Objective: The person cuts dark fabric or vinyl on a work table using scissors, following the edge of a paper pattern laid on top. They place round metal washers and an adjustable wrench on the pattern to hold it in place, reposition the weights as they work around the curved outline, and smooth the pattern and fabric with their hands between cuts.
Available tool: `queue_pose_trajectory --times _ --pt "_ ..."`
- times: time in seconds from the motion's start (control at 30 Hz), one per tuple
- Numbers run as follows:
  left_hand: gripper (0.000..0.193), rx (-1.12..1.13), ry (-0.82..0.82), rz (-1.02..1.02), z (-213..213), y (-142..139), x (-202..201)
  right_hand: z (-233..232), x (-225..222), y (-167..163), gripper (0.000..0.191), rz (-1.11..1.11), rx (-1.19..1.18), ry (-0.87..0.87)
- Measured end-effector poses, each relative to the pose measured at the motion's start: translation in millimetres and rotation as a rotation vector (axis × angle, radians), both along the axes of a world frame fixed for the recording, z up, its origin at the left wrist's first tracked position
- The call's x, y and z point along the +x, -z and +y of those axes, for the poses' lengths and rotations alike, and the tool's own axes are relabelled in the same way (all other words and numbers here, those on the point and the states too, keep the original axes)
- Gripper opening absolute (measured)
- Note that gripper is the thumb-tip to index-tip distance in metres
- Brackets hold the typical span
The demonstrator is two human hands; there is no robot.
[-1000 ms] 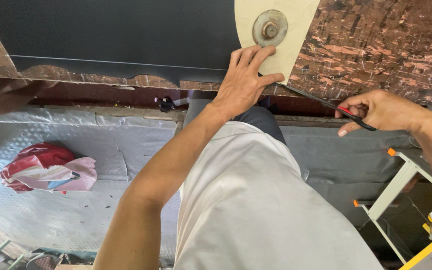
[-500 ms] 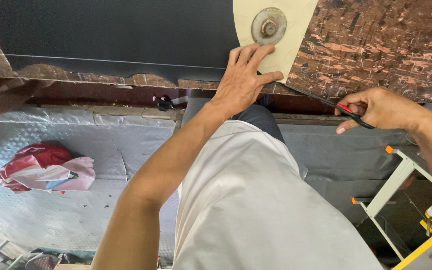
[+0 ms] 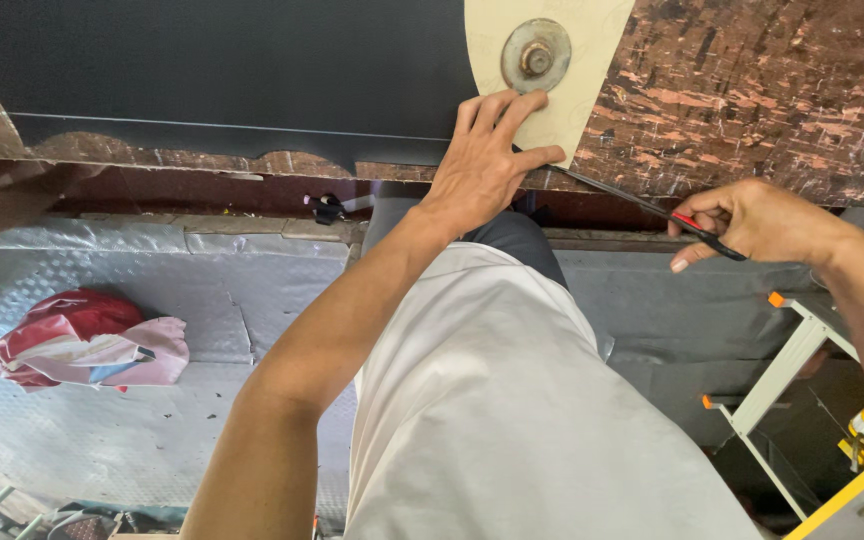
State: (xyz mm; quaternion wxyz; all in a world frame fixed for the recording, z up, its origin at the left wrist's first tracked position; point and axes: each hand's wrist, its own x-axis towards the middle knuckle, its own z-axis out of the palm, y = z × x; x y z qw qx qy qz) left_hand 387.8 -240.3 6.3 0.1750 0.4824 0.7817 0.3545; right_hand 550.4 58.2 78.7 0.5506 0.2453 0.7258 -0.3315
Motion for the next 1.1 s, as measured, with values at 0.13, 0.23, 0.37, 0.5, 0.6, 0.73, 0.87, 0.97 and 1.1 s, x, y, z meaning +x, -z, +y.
queue_pose_trajectory --times 0.13,0.23,0.37,0.5,0.6,0.73,0.87,0.97,1.1 --pt "0.04 0.024 -0.018 0.0 -0.7 -0.7 -0.7 -4.6 -3.4 1.0 0.055 -0.078 0.06 -0.033" --pt "0.035 0.014 -0.013 -0.02 0.3 -1.3 -1.4 -6.9 -3.7 1.6 0.057 -0.023 0.004 0.044" --pt "0.025 0.012 -0.024 -0.007 0.6 -2.5 -3.0 -8.5 -2.6 1.2 0.054 -0.015 0.005 0.006" --pt "0.024 0.019 -0.03 -0.03 1.0 -4.2 -3.2 -9.3 -2.6 0.9 0.053 -0.031 0.01 0.002" --pt "0.025 0.029 -0.026 -0.005 1.3 -5.0 -4.1 -11.1 -3.3 4.3 0.053 -0.002 -0.023 0.015" --pt "0.028 0.023 -0.015 -0.046 1.6 -5.0 -5.5 -13.4 -0.4 8.6 0.052 0.024 -0.069 0.057" --pt "0.037 0.007 0.006 -0.03 0.6 -4.9 -7.3 -15.0 2.2 10.0 0.048 0.016 -0.084 0.104" --pt "0.044 0.014 0.018 -0.028 0.0 -5.9 -7.9 -16.3 1.7 9.0 0.047 0.005 -0.081 0.113" --pt "0.053 0.03 0.02 -0.04 -1.8 -6.4 -11.5 -23.3 0.8 9.8 0.045 0.028 -0.097 0.14"
